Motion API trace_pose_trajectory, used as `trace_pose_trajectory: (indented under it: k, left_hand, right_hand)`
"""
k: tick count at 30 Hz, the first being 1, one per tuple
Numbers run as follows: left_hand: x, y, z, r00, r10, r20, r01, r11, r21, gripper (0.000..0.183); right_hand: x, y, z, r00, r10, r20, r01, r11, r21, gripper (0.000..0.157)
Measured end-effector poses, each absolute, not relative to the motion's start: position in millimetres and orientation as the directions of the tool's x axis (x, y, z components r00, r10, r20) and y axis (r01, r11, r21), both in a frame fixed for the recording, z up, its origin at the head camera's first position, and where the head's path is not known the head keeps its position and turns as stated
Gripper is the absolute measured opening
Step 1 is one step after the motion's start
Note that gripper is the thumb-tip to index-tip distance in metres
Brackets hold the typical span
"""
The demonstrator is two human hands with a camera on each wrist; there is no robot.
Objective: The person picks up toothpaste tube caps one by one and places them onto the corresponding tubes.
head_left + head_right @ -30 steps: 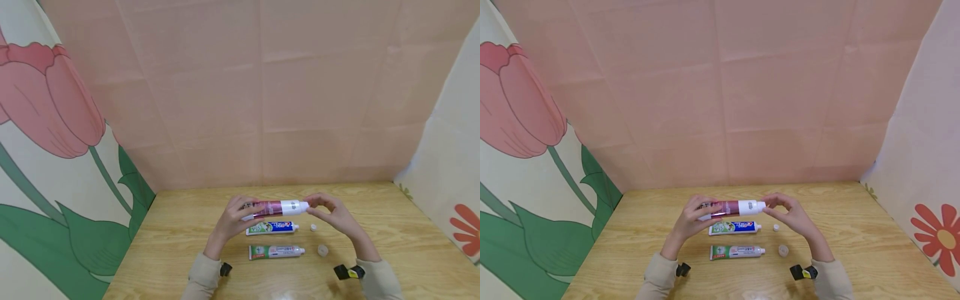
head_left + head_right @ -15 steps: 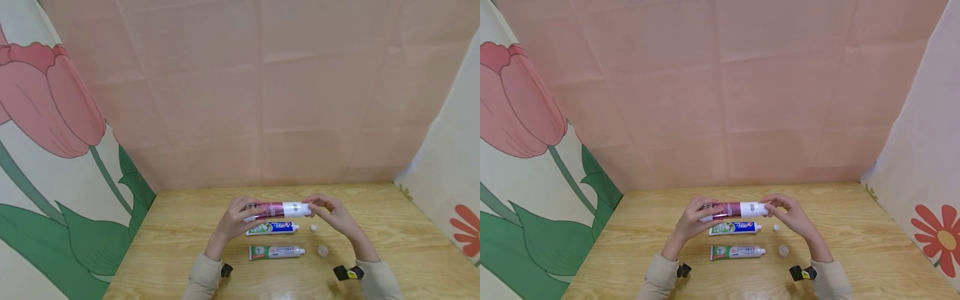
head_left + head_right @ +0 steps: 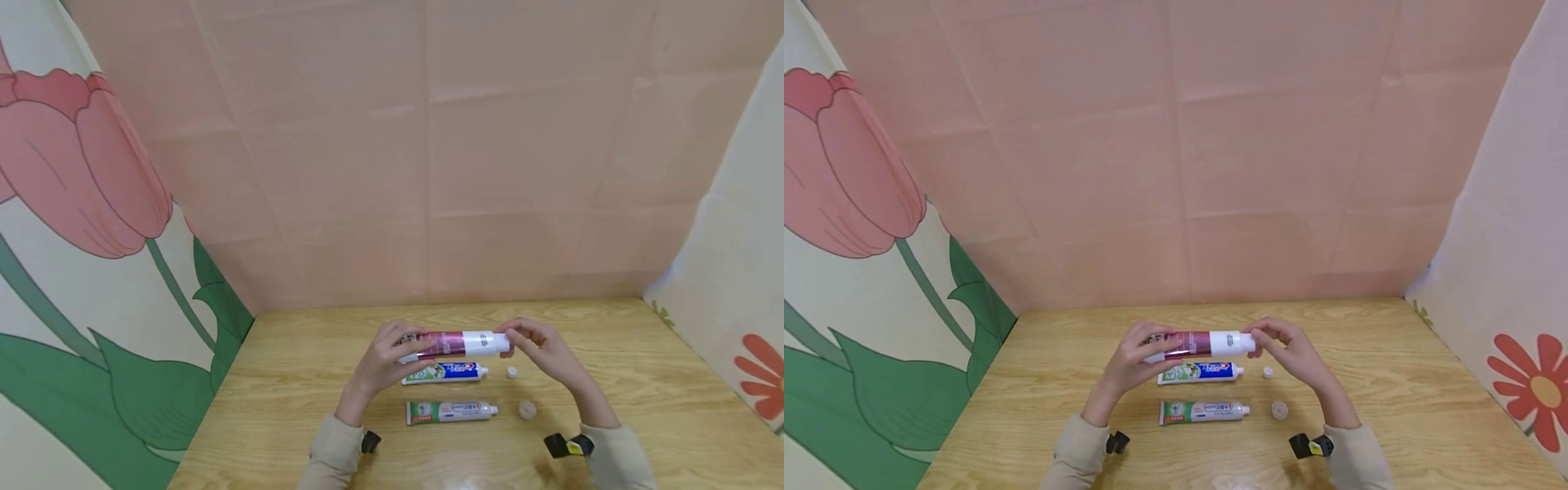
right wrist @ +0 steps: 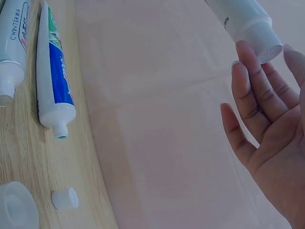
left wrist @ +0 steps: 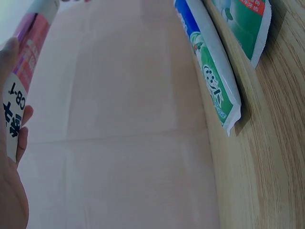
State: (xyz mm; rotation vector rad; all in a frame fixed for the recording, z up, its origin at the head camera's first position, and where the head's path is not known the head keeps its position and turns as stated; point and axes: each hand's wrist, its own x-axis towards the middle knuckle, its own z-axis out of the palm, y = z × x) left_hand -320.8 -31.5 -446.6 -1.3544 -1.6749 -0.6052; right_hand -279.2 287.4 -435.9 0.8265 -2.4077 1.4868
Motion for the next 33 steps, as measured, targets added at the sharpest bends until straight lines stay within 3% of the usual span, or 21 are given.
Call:
trace_pose_trajectory:
  k: [10, 20, 33]
  left_hand:
    - [-320.1, -33.7, -444.7, -0.056, 0.518, 0.854, 0.942, 0.311, -0.127, 0.039]
    - [-320.5, -35.0, -445.5, -0.065, 0.514, 0.855, 0.942, 0.315, -0.118, 0.039]
    - [-319.9, -36.3, -447.2, -0.073, 0.52, 0.851, 0.941, 0.32, -0.115, 0.039]
  right_hand:
    - [-274.7, 284.3, -431.9, -0.821, -0.342, 0.456, -0.568, 0.424, -0.705, 0.026]
    - [-275.5, 285.9, -433.1, -0.788, -0.379, 0.485, -0.606, 0.346, -0.716, 0.044]
    - [-271.8, 282.3, -427.4, -0.766, -0.39, 0.511, -0.637, 0.357, -0.683, 0.036]
